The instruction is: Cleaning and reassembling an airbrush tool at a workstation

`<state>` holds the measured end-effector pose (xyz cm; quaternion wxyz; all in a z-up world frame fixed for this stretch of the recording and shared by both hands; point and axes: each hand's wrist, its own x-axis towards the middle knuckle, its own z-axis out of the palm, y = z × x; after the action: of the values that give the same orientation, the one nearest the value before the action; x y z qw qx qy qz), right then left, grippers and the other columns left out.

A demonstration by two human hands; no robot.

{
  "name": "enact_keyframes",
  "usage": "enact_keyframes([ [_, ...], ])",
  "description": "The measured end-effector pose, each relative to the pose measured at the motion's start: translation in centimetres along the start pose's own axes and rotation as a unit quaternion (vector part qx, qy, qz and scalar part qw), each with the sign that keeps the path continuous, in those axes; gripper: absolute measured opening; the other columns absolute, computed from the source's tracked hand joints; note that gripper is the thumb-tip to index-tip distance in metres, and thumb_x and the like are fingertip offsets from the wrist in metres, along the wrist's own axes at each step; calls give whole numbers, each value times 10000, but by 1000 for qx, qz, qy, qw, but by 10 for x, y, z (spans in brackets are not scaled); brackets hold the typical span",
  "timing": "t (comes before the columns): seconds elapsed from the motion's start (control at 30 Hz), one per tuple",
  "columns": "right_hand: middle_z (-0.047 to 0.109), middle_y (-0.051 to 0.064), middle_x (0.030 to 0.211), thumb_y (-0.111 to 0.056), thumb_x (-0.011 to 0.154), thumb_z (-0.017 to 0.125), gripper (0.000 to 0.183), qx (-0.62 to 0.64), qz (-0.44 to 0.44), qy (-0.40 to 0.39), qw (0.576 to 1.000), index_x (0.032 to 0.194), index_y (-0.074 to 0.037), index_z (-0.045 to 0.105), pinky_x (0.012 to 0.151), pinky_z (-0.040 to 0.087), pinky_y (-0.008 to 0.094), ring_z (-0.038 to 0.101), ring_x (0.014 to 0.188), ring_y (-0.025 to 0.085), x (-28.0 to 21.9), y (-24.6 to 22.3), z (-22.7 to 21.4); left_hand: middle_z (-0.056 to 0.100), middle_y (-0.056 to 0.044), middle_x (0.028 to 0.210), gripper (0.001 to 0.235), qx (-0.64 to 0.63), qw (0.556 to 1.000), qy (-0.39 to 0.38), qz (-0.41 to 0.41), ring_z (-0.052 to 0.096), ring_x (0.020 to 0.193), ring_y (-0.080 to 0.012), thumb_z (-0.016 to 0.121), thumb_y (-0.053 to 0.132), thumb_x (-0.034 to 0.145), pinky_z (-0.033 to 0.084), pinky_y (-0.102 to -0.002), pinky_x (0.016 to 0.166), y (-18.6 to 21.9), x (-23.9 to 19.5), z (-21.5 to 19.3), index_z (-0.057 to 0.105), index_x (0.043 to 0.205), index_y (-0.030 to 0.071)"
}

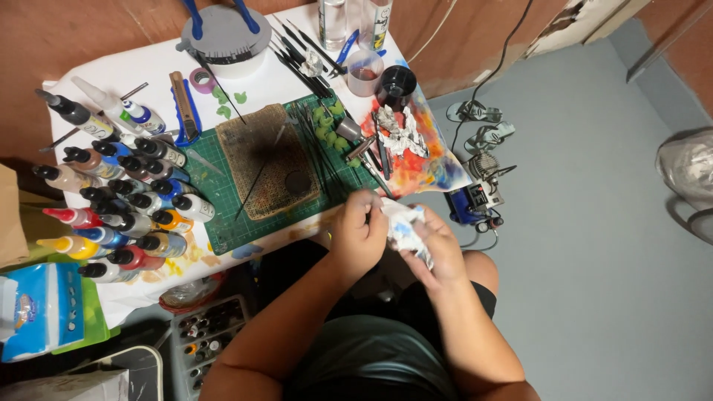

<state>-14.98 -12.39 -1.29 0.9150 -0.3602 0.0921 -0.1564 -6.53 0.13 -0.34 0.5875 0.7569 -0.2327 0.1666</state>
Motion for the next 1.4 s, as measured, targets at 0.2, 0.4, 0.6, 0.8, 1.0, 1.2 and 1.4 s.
enact_keyframes([
  [0.2,709,215,973,4,863,647,184,12,-159,-3,987,1043,-17,679,964,569,606,746,871,333,-6,-33,12,700,-52,878,223,-88,972,-168,136,736,872,-315,641,106,882,608,-404,791,24,11,17,719,1071,196],
  [0.4,641,186,1025,-75,998,559,93,33,-230,29,972,1085,-45,568,1004,557,648,708,880,321,19,-70,-21,660,-161,688,189,-1,978,-204,35,693,792,-437,611,186,923,536,-505,668,81,92,21,696,825,49],
  [0.6,652,169,854,-66,915,683,107,-87,-263,135,951,958,-47,586,476,462,272,541,519,196,15,-72,-21,623,-187,1269,468,141,990,10,-6,617,1177,-421,731,263,883,475,-521,1006,4,247,79,599,1256,13],
  [0.8,709,162,1022,-74,949,641,283,-115,-185,185,958,1203,48,666,711,580,287,681,775,228,-3,-81,-58,649,-213,1187,514,249,967,17,-56,679,1024,-479,817,288,815,525,-552,879,-39,306,110,517,1165,61],
  [1.0,698,202,939,15,942,605,296,-118,-199,208,950,1225,85,653,785,620,323,721,832,302,-15,-91,-91,665,-197,1317,813,290,953,-20,-86,686,1138,-422,802,326,874,513,-519,953,-66,324,120,333,1464,23],
  [1.2,709,204,938,18,946,597,325,-112,-189,206,953,1265,68,635,811,628,333,735,828,301,-20,-93,-90,735,-129,1118,404,257,960,-20,-107,729,999,-411,787,263,885,569,-508,832,-45,324,114,493,1104,93],
  [1.4,704,193,1163,-6,932,614,300,-110,-174,200,958,1228,44,636,731,647,309,751,947,351,-9,-92,-81,678,-160,1174,519,241,970,23,9,696,1054,-425,772,269,907,556,-539,798,-27,318,101,488,1298,80],
])
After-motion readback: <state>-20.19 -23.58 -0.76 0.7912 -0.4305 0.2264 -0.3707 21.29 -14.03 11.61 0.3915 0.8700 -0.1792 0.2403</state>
